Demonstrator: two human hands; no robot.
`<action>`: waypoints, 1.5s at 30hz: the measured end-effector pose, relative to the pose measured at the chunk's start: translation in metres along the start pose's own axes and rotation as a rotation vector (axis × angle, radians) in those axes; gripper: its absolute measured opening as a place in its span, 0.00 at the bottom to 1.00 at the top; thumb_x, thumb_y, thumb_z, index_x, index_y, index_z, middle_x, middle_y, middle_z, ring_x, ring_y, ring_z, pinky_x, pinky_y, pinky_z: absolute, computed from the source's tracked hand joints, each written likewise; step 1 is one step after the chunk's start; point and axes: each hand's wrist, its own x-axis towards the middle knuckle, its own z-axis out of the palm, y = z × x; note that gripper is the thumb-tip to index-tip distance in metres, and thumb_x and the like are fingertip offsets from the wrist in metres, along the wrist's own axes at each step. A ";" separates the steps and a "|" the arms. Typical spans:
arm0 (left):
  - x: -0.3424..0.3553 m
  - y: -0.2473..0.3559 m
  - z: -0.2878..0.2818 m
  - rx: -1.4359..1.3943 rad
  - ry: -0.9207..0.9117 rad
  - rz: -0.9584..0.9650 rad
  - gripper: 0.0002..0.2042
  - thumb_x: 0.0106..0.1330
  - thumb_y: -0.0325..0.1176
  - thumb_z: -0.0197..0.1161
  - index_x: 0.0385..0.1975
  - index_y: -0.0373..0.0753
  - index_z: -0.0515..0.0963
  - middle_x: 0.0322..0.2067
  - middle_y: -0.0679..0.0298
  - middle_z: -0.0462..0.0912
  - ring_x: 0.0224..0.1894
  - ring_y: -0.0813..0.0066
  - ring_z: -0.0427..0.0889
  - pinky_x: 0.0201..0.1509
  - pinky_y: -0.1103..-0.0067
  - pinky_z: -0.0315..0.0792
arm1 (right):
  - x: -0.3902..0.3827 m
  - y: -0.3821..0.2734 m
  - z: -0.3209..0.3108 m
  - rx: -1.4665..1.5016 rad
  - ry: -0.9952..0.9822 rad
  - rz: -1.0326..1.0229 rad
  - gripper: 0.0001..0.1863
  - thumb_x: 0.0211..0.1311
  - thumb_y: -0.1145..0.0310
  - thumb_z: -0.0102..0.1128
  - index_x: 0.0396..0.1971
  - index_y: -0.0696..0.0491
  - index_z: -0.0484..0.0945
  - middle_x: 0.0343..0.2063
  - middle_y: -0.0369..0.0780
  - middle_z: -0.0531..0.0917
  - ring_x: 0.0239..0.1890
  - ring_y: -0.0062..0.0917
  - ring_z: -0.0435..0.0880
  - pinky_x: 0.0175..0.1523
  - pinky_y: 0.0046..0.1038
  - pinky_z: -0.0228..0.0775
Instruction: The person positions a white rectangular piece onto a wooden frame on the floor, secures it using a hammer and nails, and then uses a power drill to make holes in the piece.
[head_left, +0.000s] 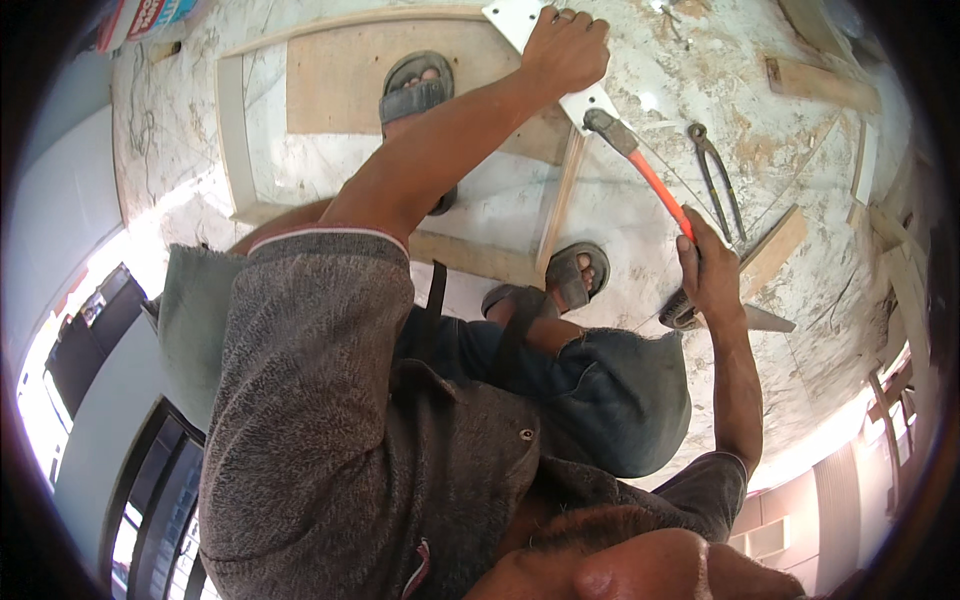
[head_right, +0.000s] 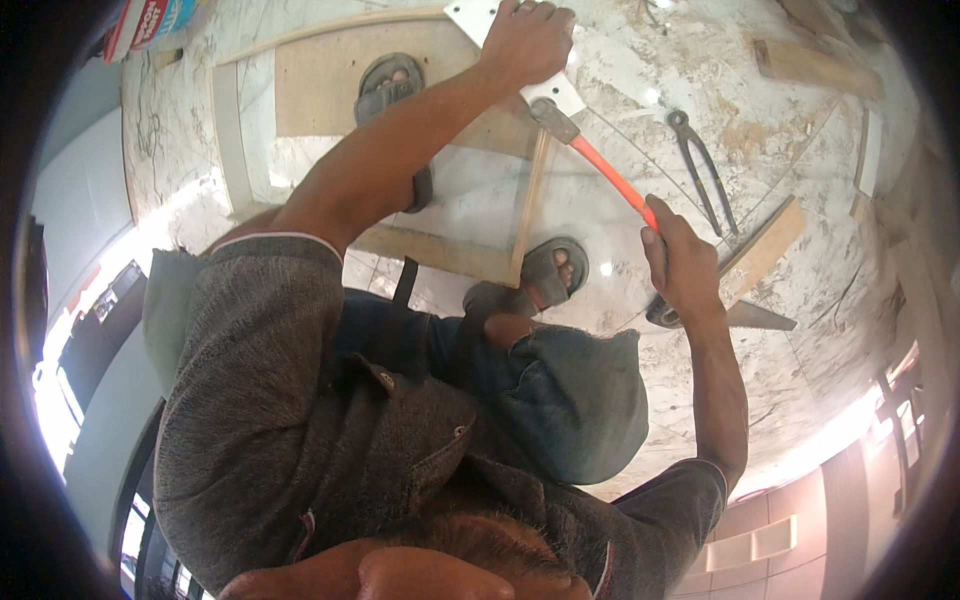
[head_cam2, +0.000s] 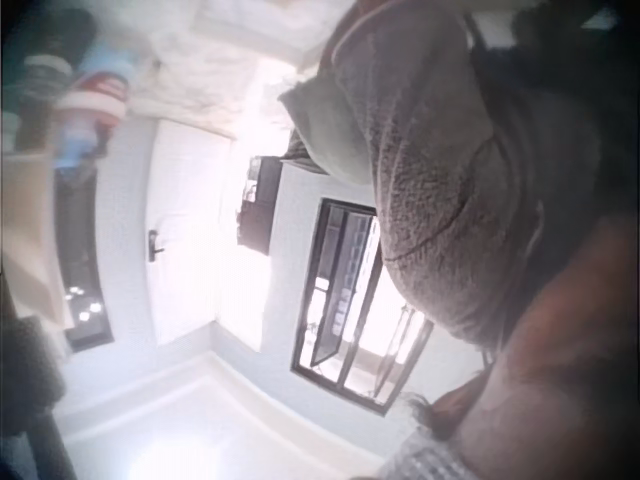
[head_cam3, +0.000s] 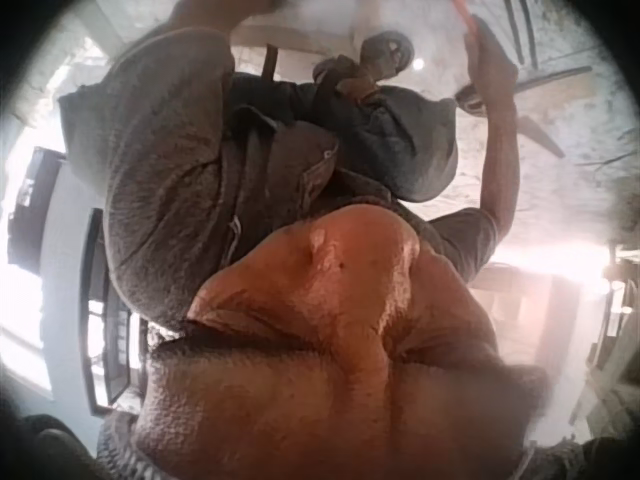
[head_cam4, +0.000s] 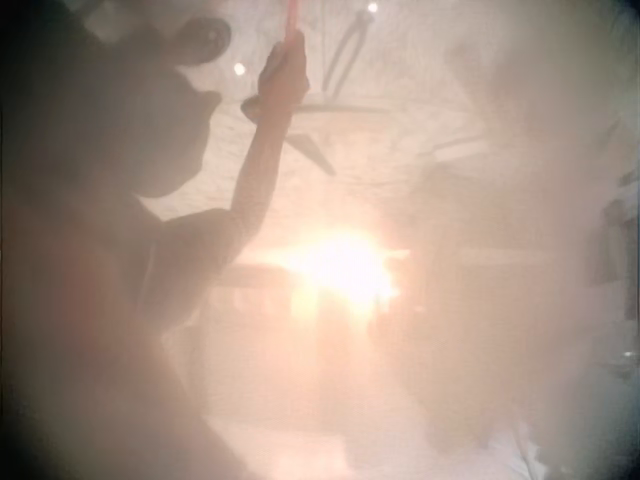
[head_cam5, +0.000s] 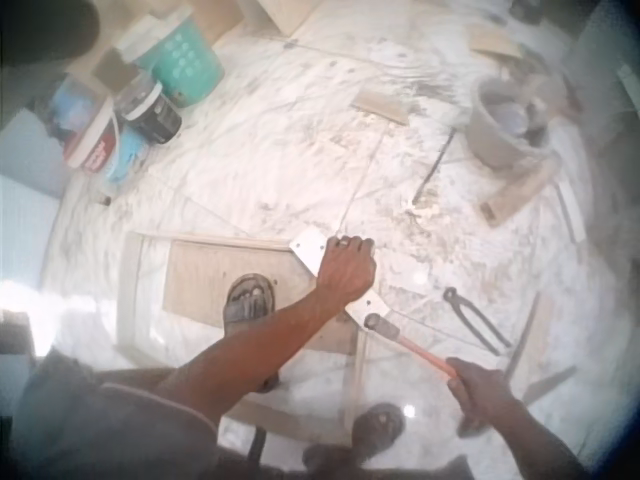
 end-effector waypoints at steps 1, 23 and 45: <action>0.001 0.004 -0.004 -0.015 -0.059 -0.005 0.08 0.57 0.32 0.53 0.34 0.37 0.75 0.33 0.55 0.78 0.41 0.60 0.77 0.49 0.62 0.64 | 0.000 -0.010 -0.009 -0.008 0.017 -0.045 0.20 0.65 0.63 0.54 0.55 0.54 0.70 0.30 0.46 0.81 0.29 0.40 0.81 0.33 0.35 0.73; 0.005 -0.002 -0.001 0.018 0.009 0.048 0.08 0.59 0.34 0.51 0.30 0.39 0.75 0.30 0.57 0.78 0.35 0.62 0.77 0.43 0.65 0.64 | 0.011 0.007 -0.004 -0.187 -0.039 0.065 0.20 0.65 0.67 0.52 0.57 0.51 0.68 0.29 0.46 0.80 0.27 0.42 0.80 0.31 0.38 0.72; 0.001 -0.004 0.001 0.033 0.013 0.029 0.08 0.60 0.34 0.51 0.31 0.38 0.75 0.31 0.57 0.78 0.37 0.62 0.77 0.45 0.65 0.63 | 0.007 -0.011 0.011 0.000 -0.043 0.135 0.20 0.67 0.65 0.50 0.59 0.46 0.67 0.36 0.49 0.82 0.34 0.46 0.82 0.36 0.40 0.75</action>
